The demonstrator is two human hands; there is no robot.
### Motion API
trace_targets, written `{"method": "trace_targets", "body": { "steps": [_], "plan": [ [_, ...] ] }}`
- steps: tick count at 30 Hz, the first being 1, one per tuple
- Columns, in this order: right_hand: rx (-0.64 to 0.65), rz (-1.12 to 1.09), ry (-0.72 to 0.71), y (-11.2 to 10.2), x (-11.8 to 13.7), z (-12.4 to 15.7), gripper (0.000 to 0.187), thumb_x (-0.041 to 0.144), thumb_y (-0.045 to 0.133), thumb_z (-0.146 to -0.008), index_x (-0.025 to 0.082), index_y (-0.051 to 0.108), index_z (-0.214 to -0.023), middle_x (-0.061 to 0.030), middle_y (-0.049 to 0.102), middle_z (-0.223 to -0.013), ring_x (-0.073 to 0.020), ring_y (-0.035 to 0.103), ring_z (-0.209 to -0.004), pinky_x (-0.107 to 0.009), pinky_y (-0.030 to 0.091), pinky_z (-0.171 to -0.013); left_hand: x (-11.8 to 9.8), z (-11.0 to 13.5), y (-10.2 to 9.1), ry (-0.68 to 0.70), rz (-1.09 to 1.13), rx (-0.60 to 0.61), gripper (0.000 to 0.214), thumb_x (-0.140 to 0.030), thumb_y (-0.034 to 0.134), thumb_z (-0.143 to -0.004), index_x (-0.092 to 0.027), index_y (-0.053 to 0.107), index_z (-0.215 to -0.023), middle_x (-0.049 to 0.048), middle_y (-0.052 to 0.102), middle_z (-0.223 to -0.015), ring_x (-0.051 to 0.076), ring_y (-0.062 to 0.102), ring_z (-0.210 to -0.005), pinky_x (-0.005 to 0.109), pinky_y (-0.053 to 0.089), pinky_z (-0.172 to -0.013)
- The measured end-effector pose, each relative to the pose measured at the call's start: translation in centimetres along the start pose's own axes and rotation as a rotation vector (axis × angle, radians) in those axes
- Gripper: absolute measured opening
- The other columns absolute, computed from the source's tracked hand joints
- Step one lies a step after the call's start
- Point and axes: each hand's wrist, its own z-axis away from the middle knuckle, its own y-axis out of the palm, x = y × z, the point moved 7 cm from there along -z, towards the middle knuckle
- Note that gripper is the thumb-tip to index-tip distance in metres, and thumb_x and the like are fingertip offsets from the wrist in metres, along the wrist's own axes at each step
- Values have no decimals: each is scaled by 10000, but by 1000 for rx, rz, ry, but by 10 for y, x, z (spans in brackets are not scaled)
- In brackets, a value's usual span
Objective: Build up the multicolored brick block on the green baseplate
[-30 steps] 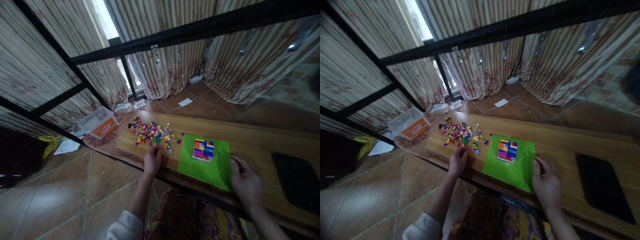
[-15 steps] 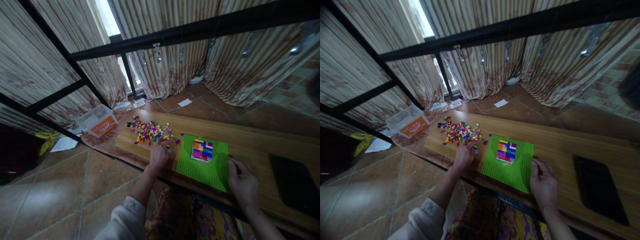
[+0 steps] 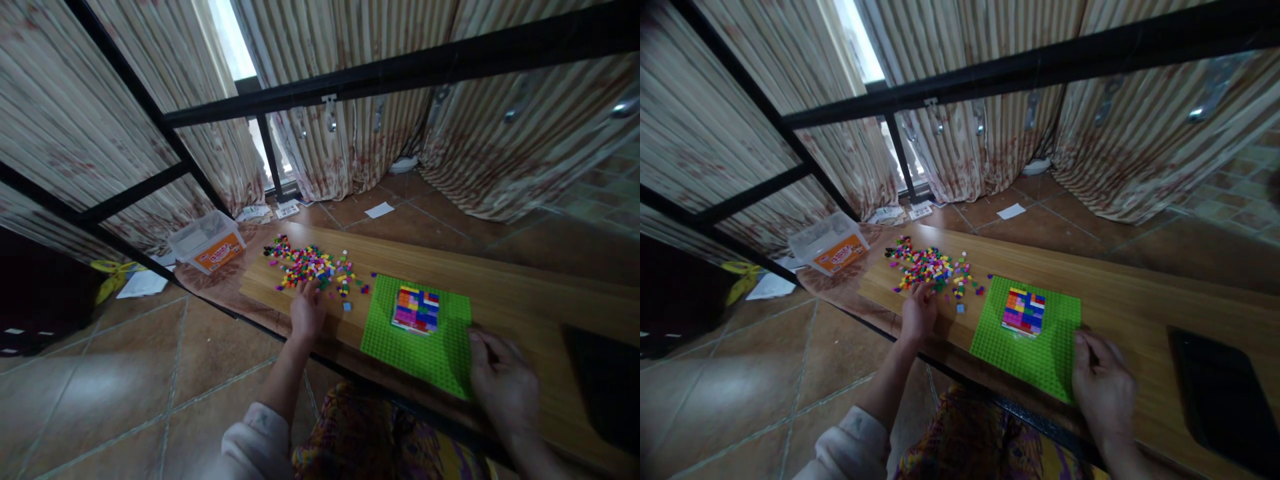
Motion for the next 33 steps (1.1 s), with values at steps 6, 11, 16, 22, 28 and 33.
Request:
{"method": "trace_targets", "body": {
  "steps": [6, 11, 16, 22, 28, 33],
  "plan": [
    [13, 8, 25, 0, 1, 0, 366, 517, 444, -895, 247, 692, -891, -137, 706, -982, -335, 675, -924, -488, 523, -837, 20, -12, -15, -33, -92, -2, 262, -220, 530, -904, -205, 694, -1108, 95, 653, -1138, 199, 660, -908, 301, 515, -809],
    [20, 0, 31, -1, 2, 0, 360, 521, 443, -897, 259, 689, -886, -134, 700, -983, -341, 673, -916, -502, 518, -837, 11, -22, -4, 64, -244, 98, 303, -174, 517, -891, -231, 709, -1119, 92, 637, -1147, 217, 644, -998, 308, 512, -850],
    [1, 18, -17, 0, 0, -1, 386, 514, 442, -903, 215, 684, -882, -125, 709, -958, -306, 674, -900, -456, 526, -828, 8, -28, 1, 115, -285, 161, 289, -162, 537, -871, -220, 717, -1090, 101, 626, -1173, 237, 626, -1056, 326, 508, -881],
    [5, 17, -48, 3, -2, 0, 391, 496, 445, -907, 187, 684, -902, -112, 703, -963, -262, 670, -888, -401, 523, -821, 6, -24, -12, 44, -87, 81, 194, -148, 574, -851, -192, 675, -1011, 88, 669, -1066, 211, 653, -938, 317, 508, -819],
    [-15, 17, -23, 2, -4, 0, 374, 475, 456, -915, 185, 691, -901, -101, 704, -958, -245, 671, -890, -378, 518, -831, -22, 18, -6, -79, 672, 128, 201, -253, 668, -819, -178, 621, -999, 17, 669, -832, 133, 641, -742, 225, 489, -668],
    [-23, -21, -30, 4, 0, -2, 375, 467, 466, -916, 173, 698, -902, -109, 706, -957, -244, 670, -882, -370, 523, -793, -62, 45, 7, -149, 1078, 198, 201, -258, 738, -745, -176, 644, -903, 6, 668, -824, 120, 634, -726, 230, 512, -689]
  ]
}}
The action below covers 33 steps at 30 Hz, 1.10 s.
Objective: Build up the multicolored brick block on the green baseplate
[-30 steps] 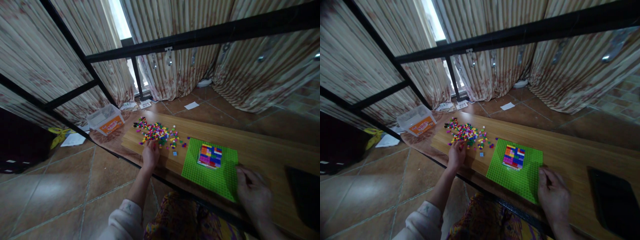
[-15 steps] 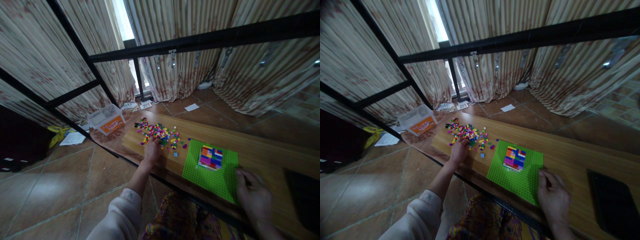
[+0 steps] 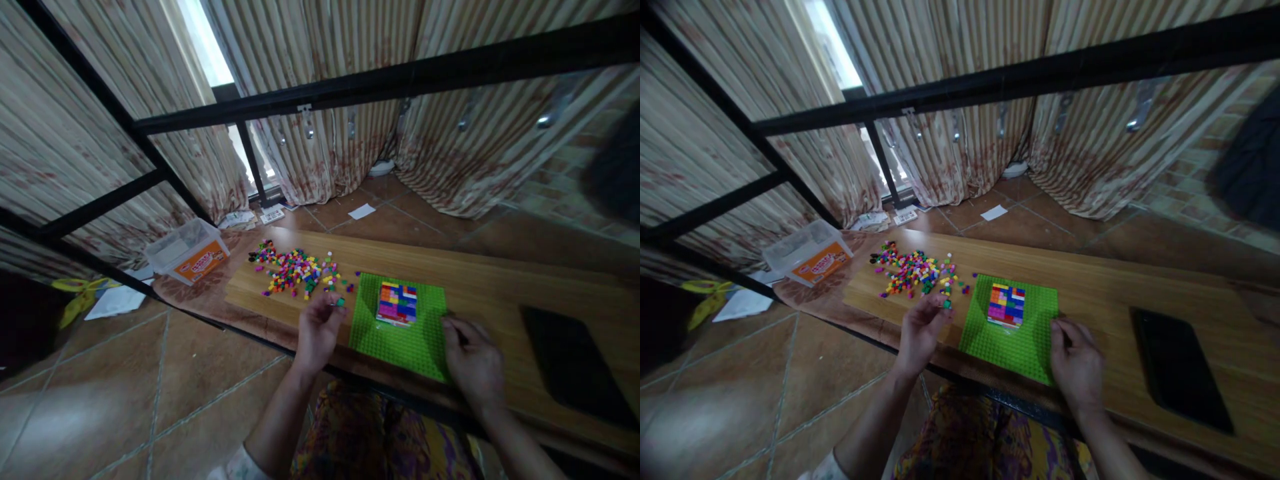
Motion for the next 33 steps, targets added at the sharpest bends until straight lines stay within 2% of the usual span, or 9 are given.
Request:
{"method": "trace_targets", "body": {
  "steps": [3, 5, 10, 14, 17, 20, 24, 30, 33],
  "plan": [
    [-21, -27, -11, 1, 3, -1, 366, 454, 465, -924, 175, 697, -881, -105, 706, -930, -244, 664, -883, -388, 519, -829, -3, 2, 23, -18, -56, 77, 143, -248, 693, -789, -176, 675, -911, 4, 669, -776, 126, 634, -717, 239, 510, -684],
    [-23, -38, -10, 2, 4, -1, 356, 444, 464, -928, 178, 695, -876, -104, 703, -923, -243, 659, -887, -396, 517, -839, -8, 1, 38, 25, -147, 139, 131, -244, 652, -831, -178, 696, -936, 13, 673, -781, 133, 631, -734, 249, 510, -689],
    [-30, -66, -2, 3, 6, -1, 336, 420, 472, -932, 175, 694, -872, -106, 692, -905, -241, 649, -879, -402, 514, -843, -26, -1, 80, 334, -456, 319, 166, -170, 566, -901, -200, 725, -936, 40, 707, -911, 150, 644, -866, 273, 520, -783],
    [-36, -81, -6, 3, 8, -2, 317, 401, 479, -932, 176, 691, -865, -106, 690, -904, -242, 645, -879, -404, 509, -845, -24, -4, 112, 528, -738, 452, 228, -125, 548, -908, -217, 695, -1057, 35, 724, -1000, 159, 648, -932, 301, 515, -857],
    [-29, -88, -5, 4, 9, -2, 298, 380, 477, -935, 180, 688, -871, -100, 689, -897, -238, 641, -872, -401, 508, -835, -19, -5, 128, 691, -889, 515, 195, -174, 561, -922, -223, 700, -1050, 25, 737, -1012, 181, 628, -941, 347, 491, -881],
    [-26, -91, -4, 4, 9, -2, 282, 369, 483, -932, 182, 687, -878, -101, 691, -904, -240, 641, -876, -405, 507, -838, -13, -6, 134, 776, -950, 531, 156, -221, 563, -935, -245, 717, -946, -3, 751, -959, 186, 603, -933, 372, 459, -886],
    [-27, -95, -2, 3, 10, -2, 262, 356, 490, -931, 187, 684, -879, -98, 692, -911, -238, 642, -890, -405, 508, -851, -7, -6, 132, 808, -924, 472, 156, -233, 575, -934, -251, 726, -902, -9, 754, -952, 175, 590, -944, 378, 434, -901],
    [-29, -85, -17, 1, 13, -2, 252, 343, 490, -930, 189, 682, -875, -98, 691, -913, -234, 639, -884, -405, 506, -854, 0, -2, 126, 786, -840, 300, 149, -226, 602, -916, -252, 749, -919, 22, 730, -999, 178, 575, -966, 353, 452, -870],
    [-30, -82, -10, 2, 12, -2, 266, 353, 491, -926, 181, 686, -870, -106, 692, -911, -242, 639, -888, -413, 507, -854, -1, 0, 128, 783, -864, 290, 149, -228, 605, -914, -249, 751, -896, 27, 731, -954, 185, 577, -953, 367, 439, -872]
  ]
}}
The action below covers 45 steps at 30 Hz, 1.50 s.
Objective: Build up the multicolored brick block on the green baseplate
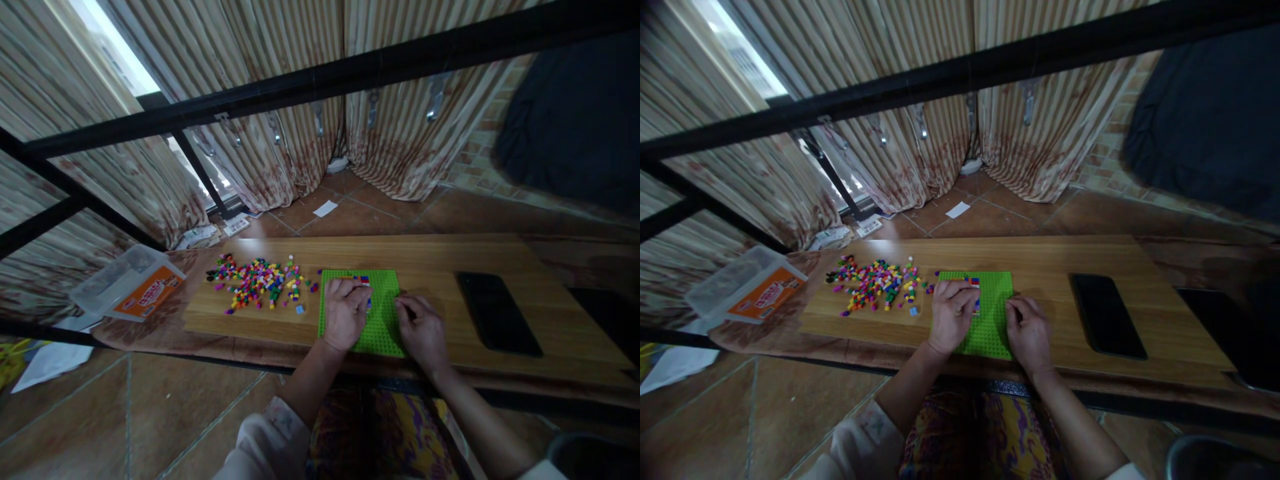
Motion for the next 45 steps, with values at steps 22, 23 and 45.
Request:
{"method": "trace_targets", "body": {
  "steps": [22, 23, 45],
  "plan": [
    [20, -2, 23, 1, -2, 1, 273, 365, 491, -920, 190, 693, -867, -105, 693, -920, -243, 637, -898, -414, 506, -860, -3, 7, -1, 3, -189, 25, 182, -208, 559, -914, -250, 725, -977, 46, 703, -1041, 212, 567, -969, 439, 362, -976],
    [18, -1, 26, 1, -3, 1, 274, 366, 490, -920, 190, 694, -866, -107, 692, -920, -244, 637, -898, -417, 506, -861, -5, 6, -2, 15, -194, 39, 182, -203, 560, -910, -245, 721, -983, 49, 700, -1048, 214, 566, -971, 446, 361, -983],
    [31, 8, 14, 2, -4, 1, 304, 398, 483, -916, 194, 698, -848, -105, 692, -912, -246, 631, -897, -420, 499, -863, -21, 14, -3, 43, -296, 263, 297, -243, 508, -936, -198, 633, -1201, 134, 624, -1281, 310, 530, -1186, 645, 274, -1109]
  ]
}}
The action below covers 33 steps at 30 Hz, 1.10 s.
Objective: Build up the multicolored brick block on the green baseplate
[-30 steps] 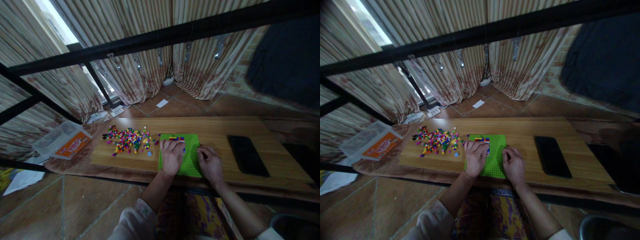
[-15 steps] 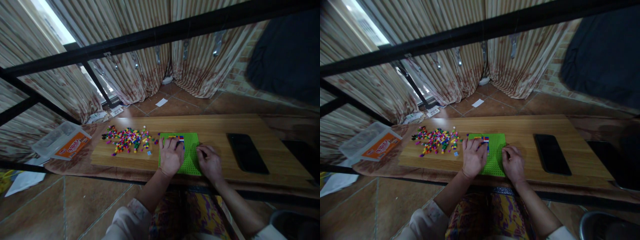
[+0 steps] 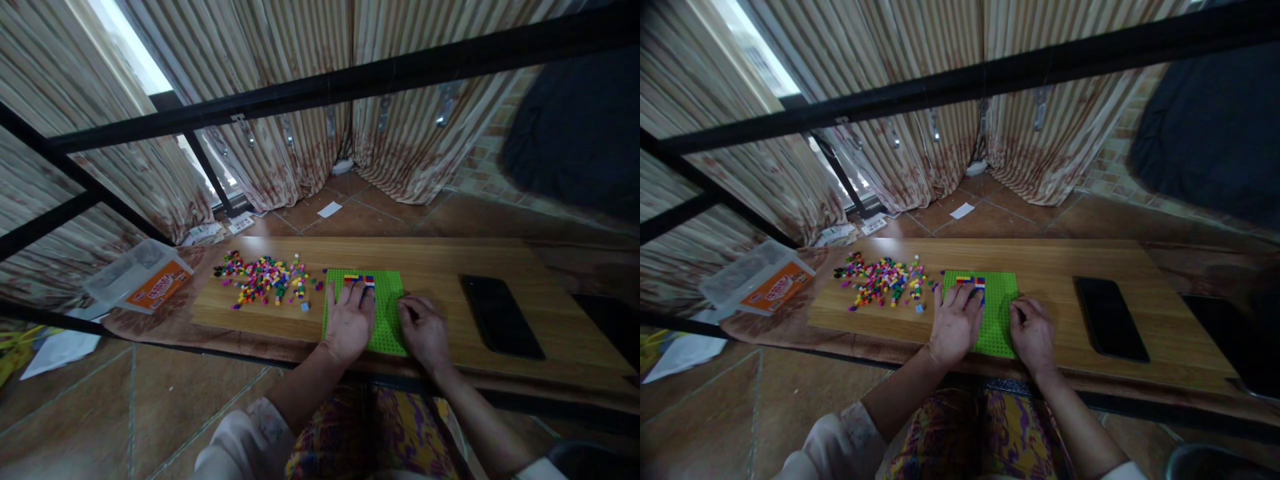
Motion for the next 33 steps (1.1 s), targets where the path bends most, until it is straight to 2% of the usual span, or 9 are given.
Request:
{"method": "trace_targets", "body": {
  "steps": [3, 5, 7, 10, 13, 16, 22, 27, 33],
  "plan": [
    [-8, 3, -11, 0, -1, 0, 308, 403, 481, -918, 194, 698, -854, -103, 691, -912, -245, 633, -893, -424, 501, -860, 9, 12, -7, -97, 90, -67, 411, -262, 528, -921, -222, 546, -1330, 130, 581, -1347, 304, 518, -1202, 592, 350, -1082],
    [-9, 7, -15, 0, -2, 0, 309, 407, 482, -918, 195, 698, -858, -103, 690, -920, -247, 633, -901, -425, 501, -862, 22, 23, -8, -206, 170, -138, 495, -266, 534, -913, -193, 470, -1398, 152, 567, -1352, 300, 514, -1215, 539, 406, -1058],
    [-8, 11, -21, -1, -2, 1, 307, 408, 487, -916, 193, 698, -856, -102, 689, -922, -246, 635, -900, -422, 503, -858, 37, 35, -3, -331, 281, -184, 535, -279, 543, -905, -159, 434, -1414, 174, 577, -1321, 293, 538, -1209, 490, 460, -1023],
    [-6, 17, -31, -1, -2, 1, 307, 405, 492, -915, 185, 697, -850, -104, 686, -914, -246, 634, -885, -418, 504, -844, 51, 45, 15, -448, 463, -141, 543, -298, 570, -887, -154, 440, -1395, 169, 612, -1271, 259, 625, -1103, 423, 530, -945],
    [4, 28, -35, -2, -2, 2, 304, 401, 488, -917, 184, 695, -862, -104, 686, -927, -247, 633, -892, -418, 503, -844, 52, 45, 26, -470, 526, -87, 478, -289, 586, -877, -170, 501, -1332, 137, 646, -1226, 238, 642, -1075, 404, 530, -958],
    [13, 32, -36, -2, -3, 2, 296, 397, 491, -915, 184, 691, -872, -103, 686, -932, -245, 636, -895, -417, 505, -848, 51, 44, 28, -494, 510, -80, 402, -259, 583, -872, -177, 554, -1264, 121, 665, -1182, 243, 625, -1108, 418, 507, -999],
    [39, 48, -42, -4, -1, 2, 290, 394, 487, -914, 188, 686, -870, -103, 685, -924, -249, 638, -877, -400, 511, -786, 50, 50, 29, -500, 548, -39, 455, -173, 594, -827, -198, 554, -1279, 103, 667, -1184, 236, 626, -1092, 407, 520, -992],
    [47, 55, -38, -4, -5, 3, 314, 427, 492, -903, 184, 691, -883, -114, 690, -947, -267, 645, -892, -422, 516, -788, 57, 60, 21, -529, 595, -70, 354, -152, 572, -837, -211, 606, -1184, 84, 670, -1169, 209, 640, -1059, 357, 542, -950],
    [57, 111, -50, -3, -10, 3, 345, 439, 488, -902, 161, 693, -893, -120, 691, -950, -262, 649, -889, -432, 520, -817, 98, 76, -8, -716, 394, -242, 271, -127, 513, -870, -194, 625, -1107, 94, 655, -1085, 204, 643, -998, 339, 538, -902]
  ]
}}
